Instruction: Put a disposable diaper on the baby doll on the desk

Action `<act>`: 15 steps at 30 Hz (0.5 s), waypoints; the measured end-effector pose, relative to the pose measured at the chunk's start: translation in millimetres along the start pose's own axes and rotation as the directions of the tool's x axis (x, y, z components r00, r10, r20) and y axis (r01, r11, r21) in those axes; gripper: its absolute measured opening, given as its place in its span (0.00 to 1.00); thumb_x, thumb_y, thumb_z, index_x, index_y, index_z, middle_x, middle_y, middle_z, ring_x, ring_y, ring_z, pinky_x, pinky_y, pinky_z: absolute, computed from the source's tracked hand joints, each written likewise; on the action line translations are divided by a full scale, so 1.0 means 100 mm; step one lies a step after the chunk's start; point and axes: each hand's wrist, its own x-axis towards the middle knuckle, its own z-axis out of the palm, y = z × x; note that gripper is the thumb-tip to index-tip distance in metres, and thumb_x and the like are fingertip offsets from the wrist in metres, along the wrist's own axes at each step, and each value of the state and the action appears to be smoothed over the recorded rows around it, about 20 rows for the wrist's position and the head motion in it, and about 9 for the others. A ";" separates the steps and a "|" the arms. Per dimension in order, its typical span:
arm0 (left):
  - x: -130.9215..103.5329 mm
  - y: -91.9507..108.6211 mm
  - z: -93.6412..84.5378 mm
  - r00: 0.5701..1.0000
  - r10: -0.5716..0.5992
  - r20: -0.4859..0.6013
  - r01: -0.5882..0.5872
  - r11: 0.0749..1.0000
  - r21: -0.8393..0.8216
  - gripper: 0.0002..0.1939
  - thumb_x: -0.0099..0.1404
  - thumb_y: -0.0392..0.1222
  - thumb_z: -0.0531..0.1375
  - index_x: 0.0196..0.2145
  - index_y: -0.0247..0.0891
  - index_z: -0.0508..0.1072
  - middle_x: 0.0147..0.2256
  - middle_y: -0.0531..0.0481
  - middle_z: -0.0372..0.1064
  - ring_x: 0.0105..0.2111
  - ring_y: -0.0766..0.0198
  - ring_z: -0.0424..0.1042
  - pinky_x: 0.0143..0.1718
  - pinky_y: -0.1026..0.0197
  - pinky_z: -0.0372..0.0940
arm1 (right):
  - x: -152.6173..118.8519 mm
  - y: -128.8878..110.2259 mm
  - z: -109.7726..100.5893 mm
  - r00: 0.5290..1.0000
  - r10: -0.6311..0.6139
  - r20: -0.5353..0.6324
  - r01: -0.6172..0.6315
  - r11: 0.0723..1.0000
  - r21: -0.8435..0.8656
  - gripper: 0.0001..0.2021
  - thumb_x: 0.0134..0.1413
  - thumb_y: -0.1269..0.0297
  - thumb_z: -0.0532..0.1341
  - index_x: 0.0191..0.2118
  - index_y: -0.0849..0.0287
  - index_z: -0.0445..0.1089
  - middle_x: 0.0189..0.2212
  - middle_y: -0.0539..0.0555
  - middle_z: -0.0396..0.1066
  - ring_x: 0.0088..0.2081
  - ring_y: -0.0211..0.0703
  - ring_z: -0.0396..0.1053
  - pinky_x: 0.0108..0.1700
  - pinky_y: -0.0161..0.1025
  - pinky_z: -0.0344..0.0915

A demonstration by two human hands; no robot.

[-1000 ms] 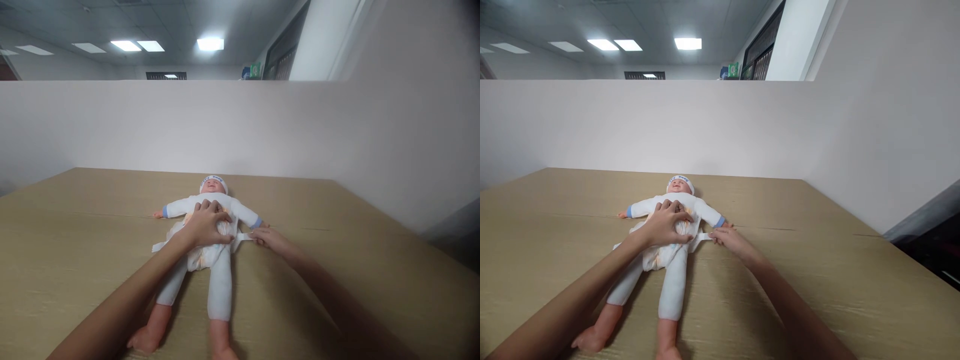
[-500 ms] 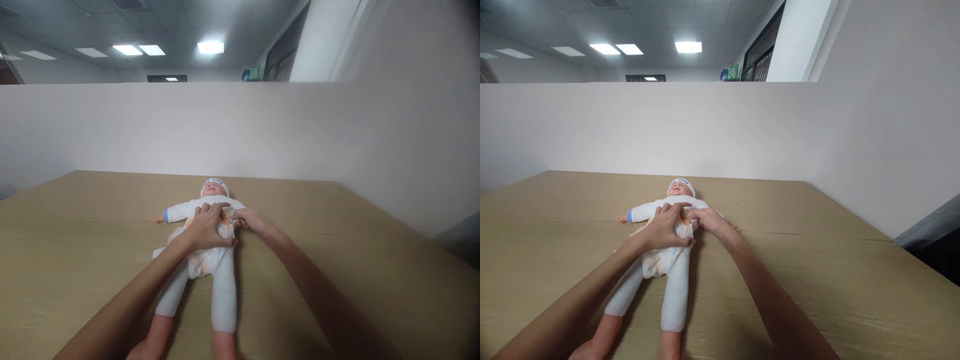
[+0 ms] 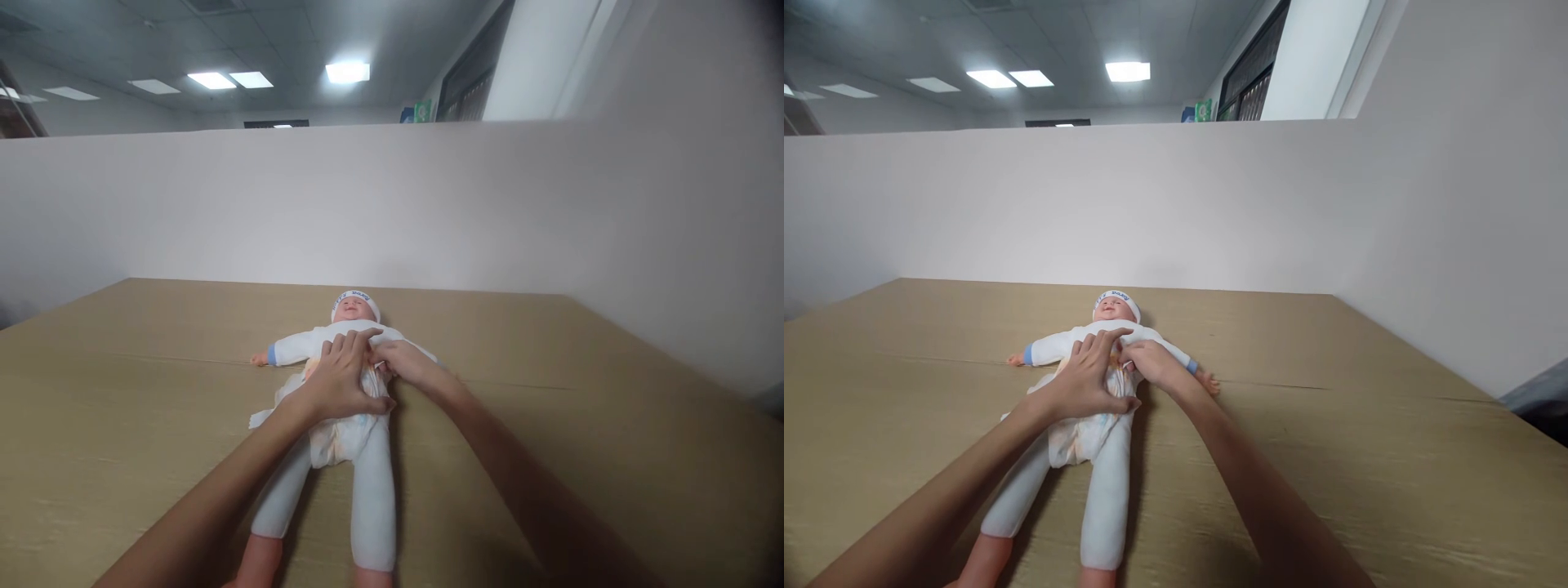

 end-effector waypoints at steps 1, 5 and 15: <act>0.00 0.00 0.00 1.000 0.001 0.000 -0.001 1.000 0.000 0.55 0.55 0.60 0.75 0.73 0.48 0.56 0.56 0.44 0.67 0.53 0.42 0.67 0.59 0.39 0.61 | -0.01 0.00 0.02 1.000 0.010 0.007 -0.010 1.000 -0.009 0.10 0.43 0.61 0.62 0.17 0.53 0.65 0.19 0.48 0.66 0.27 0.42 0.61 0.31 0.39 0.58; 0.00 0.00 0.00 1.000 0.001 0.001 -0.001 1.000 -0.015 0.54 0.55 0.60 0.75 0.72 0.50 0.57 0.55 0.46 0.68 0.53 0.42 0.67 0.59 0.40 0.61 | -0.11 0.00 0.07 0.998 0.069 -0.004 -0.069 0.996 -0.051 0.09 0.51 0.61 0.60 0.22 0.53 0.65 0.24 0.49 0.68 0.29 0.43 0.62 0.32 0.40 0.58; -0.01 -0.02 -0.07 1.000 -0.010 0.019 0.011 0.997 -0.074 0.40 0.65 0.56 0.68 0.69 0.47 0.61 0.56 0.44 0.70 0.55 0.42 0.68 0.59 0.39 0.61 | -0.25 -0.02 0.15 0.997 0.072 -0.036 -0.075 0.994 -0.085 0.13 0.63 0.58 0.57 0.27 0.53 0.66 0.26 0.49 0.69 0.30 0.44 0.63 0.33 0.41 0.56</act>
